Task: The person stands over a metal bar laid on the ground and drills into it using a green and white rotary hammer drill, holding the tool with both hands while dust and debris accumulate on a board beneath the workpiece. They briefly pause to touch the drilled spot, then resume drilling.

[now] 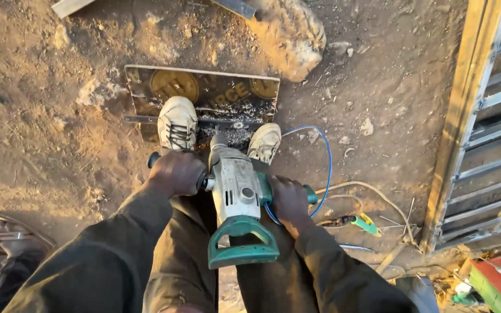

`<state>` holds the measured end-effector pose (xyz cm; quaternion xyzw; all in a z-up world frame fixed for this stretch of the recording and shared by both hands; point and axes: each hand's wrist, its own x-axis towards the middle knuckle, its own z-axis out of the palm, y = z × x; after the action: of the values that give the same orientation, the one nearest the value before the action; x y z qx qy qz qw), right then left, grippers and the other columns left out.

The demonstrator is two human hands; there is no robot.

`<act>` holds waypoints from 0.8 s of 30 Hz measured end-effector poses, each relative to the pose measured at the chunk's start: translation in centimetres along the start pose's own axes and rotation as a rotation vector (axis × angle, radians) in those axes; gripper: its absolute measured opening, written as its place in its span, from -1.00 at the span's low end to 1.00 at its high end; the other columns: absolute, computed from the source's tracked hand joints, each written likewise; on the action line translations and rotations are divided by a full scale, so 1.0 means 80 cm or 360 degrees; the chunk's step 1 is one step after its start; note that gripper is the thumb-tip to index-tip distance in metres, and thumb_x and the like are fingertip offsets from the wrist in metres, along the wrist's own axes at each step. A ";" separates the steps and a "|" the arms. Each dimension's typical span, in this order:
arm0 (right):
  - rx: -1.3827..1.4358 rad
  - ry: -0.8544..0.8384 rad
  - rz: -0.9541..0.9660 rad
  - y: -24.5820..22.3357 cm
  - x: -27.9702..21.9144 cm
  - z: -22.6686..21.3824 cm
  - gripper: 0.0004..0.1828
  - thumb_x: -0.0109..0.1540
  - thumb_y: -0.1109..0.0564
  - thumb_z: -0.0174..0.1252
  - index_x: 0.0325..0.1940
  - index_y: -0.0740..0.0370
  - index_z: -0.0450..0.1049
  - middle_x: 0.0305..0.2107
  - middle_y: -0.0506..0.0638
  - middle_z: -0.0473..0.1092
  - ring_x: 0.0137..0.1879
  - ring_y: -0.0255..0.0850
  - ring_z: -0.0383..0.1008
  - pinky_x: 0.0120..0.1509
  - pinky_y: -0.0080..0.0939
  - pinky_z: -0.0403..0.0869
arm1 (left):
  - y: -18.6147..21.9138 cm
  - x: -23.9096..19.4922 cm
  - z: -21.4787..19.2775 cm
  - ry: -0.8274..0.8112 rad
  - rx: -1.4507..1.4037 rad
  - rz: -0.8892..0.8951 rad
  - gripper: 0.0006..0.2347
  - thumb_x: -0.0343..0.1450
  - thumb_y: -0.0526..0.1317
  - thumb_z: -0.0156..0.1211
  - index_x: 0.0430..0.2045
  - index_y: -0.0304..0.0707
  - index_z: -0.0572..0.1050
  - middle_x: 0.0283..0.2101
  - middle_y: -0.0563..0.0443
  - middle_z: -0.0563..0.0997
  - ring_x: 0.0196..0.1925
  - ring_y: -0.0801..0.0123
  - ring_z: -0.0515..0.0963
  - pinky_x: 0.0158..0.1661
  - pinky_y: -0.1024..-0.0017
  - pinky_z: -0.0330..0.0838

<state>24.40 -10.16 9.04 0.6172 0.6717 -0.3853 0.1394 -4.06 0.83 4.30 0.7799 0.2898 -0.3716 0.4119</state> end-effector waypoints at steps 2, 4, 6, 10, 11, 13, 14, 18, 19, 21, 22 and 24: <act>-0.0006 0.0023 -0.0006 -0.004 -0.005 -0.001 -0.67 0.29 0.19 0.03 0.08 0.14 0.59 -0.19 0.21 0.59 -0.10 0.20 0.65 -0.06 0.10 0.62 | -0.001 -0.004 -0.004 0.0001 0.0013 0.0018 -0.81 0.18 -0.02 0.41 -0.50 -0.05 0.69 -0.42 0.00 0.73 -0.27 0.12 0.75 -0.24 0.22 0.65; -0.0019 0.0066 -0.0032 -0.008 -0.007 0.003 -0.67 0.28 0.19 0.05 0.09 0.15 0.58 -0.19 0.22 0.59 -0.11 0.20 0.64 -0.10 0.10 0.63 | -0.004 -0.010 -0.002 0.0023 0.0032 0.0017 -0.84 0.20 -0.05 0.36 -0.52 -0.04 0.69 -0.44 0.02 0.72 -0.29 0.14 0.75 -0.27 0.23 0.64; 0.0102 -0.0006 0.0011 -0.003 -0.009 0.003 -0.64 0.27 0.23 0.07 0.13 0.24 0.57 -0.16 0.31 0.57 -0.08 0.28 0.62 -0.07 0.16 0.61 | -0.001 -0.003 0.000 0.0010 0.0029 0.0026 -0.85 0.17 -0.08 0.36 -0.52 -0.06 0.68 -0.44 0.00 0.72 -0.30 0.14 0.75 -0.28 0.22 0.64; 0.0035 -0.0026 0.0051 -0.004 -0.001 0.007 -0.62 0.25 0.18 0.09 0.13 0.18 0.57 -0.15 0.26 0.58 -0.07 0.23 0.63 -0.05 0.13 0.62 | -0.009 0.000 -0.008 -0.0021 0.0049 0.0031 -0.87 0.20 -0.11 0.36 -0.52 -0.08 0.69 -0.43 -0.01 0.73 -0.30 0.14 0.75 -0.28 0.24 0.65; 0.0037 -0.0078 0.0089 -0.005 -0.002 0.004 -0.60 0.23 0.17 0.10 0.15 0.19 0.56 -0.14 0.27 0.58 -0.07 0.24 0.63 -0.04 0.14 0.62 | -0.008 0.000 -0.020 -0.0043 -0.0009 0.0046 -0.87 0.20 -0.11 0.34 -0.54 -0.08 0.69 -0.46 -0.03 0.72 -0.32 0.12 0.74 -0.28 0.23 0.65; 0.0040 -0.0147 0.0144 -0.003 0.000 0.003 -0.58 0.22 0.17 0.11 0.16 0.20 0.55 -0.14 0.28 0.57 -0.07 0.25 0.63 -0.03 0.15 0.62 | -0.007 -0.001 -0.031 -0.0077 -0.0074 0.0078 -0.88 0.20 -0.11 0.33 -0.57 -0.08 0.68 -0.48 -0.04 0.71 -0.34 0.11 0.74 -0.28 0.22 0.65; -0.0068 -0.0111 0.0078 0.000 0.003 0.005 -0.64 0.23 0.15 0.09 0.07 0.21 0.58 -0.20 0.24 0.58 -0.14 0.22 0.64 -0.10 0.11 0.63 | -0.009 -0.001 -0.029 -0.0046 -0.0035 0.0050 -0.87 0.19 -0.08 0.32 -0.56 -0.04 0.68 -0.49 0.01 0.70 -0.33 0.14 0.74 -0.27 0.22 0.65; -0.0308 -0.0048 -0.0084 -0.002 0.009 0.004 -0.73 0.22 0.10 0.09 -0.11 0.24 0.61 -0.33 0.19 0.59 -0.28 0.14 0.65 -0.25 0.06 0.63 | -0.033 0.019 0.096 0.1794 0.0163 0.0217 -0.58 0.22 -0.34 0.19 -1.02 0.12 0.13 -0.88 0.14 0.04 -0.86 0.22 0.06 -0.67 0.24 0.09; -0.0327 -0.0021 -0.0069 -0.003 0.015 -0.005 -0.73 0.22 0.10 0.09 -0.11 0.24 0.61 -0.33 0.19 0.59 -0.28 0.14 0.65 -0.25 0.06 0.63 | -0.030 0.023 0.083 0.1824 0.0172 0.0237 -0.58 0.22 -0.34 0.19 -1.02 0.12 0.13 -0.88 0.14 0.04 -0.86 0.22 0.06 -0.67 0.24 0.09; -0.0414 -0.0016 -0.0210 -0.008 0.029 -0.019 -0.75 0.16 0.06 0.04 -0.23 0.10 0.60 -0.39 0.04 0.59 -0.32 0.03 0.66 -0.30 -0.03 0.61 | -0.026 0.025 0.062 0.0994 0.0040 0.0103 -0.82 0.17 -0.02 0.23 -0.63 0.28 0.29 -0.57 0.20 0.33 -0.49 0.28 0.31 -0.30 0.24 0.20; -0.0419 0.0012 -0.0212 0.001 0.039 -0.013 -0.75 0.16 0.06 0.04 -0.23 0.10 0.60 -0.39 0.04 0.59 -0.32 0.03 0.66 -0.30 -0.03 0.61 | -0.029 0.026 0.049 0.1014 0.0061 0.0101 -0.82 0.17 -0.02 0.23 -0.63 0.28 0.29 -0.57 0.20 0.33 -0.49 0.28 0.31 -0.30 0.24 0.20; -0.0426 0.0048 -0.0291 0.010 0.033 -0.013 -0.79 0.11 0.09 0.05 -0.32 0.13 0.59 -0.44 0.07 0.57 -0.37 0.06 0.65 -0.34 -0.04 0.59 | -0.020 0.010 0.026 -0.0291 -0.0167 -0.0105 -0.44 0.11 0.46 0.29 -0.04 0.52 0.54 -0.11 0.29 0.75 0.07 0.37 0.69 0.25 0.25 0.37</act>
<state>24.95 -7.59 7.72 0.5351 0.7724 -0.2942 0.1747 -5.52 -0.09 2.17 0.7101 0.2956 -0.4389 0.4644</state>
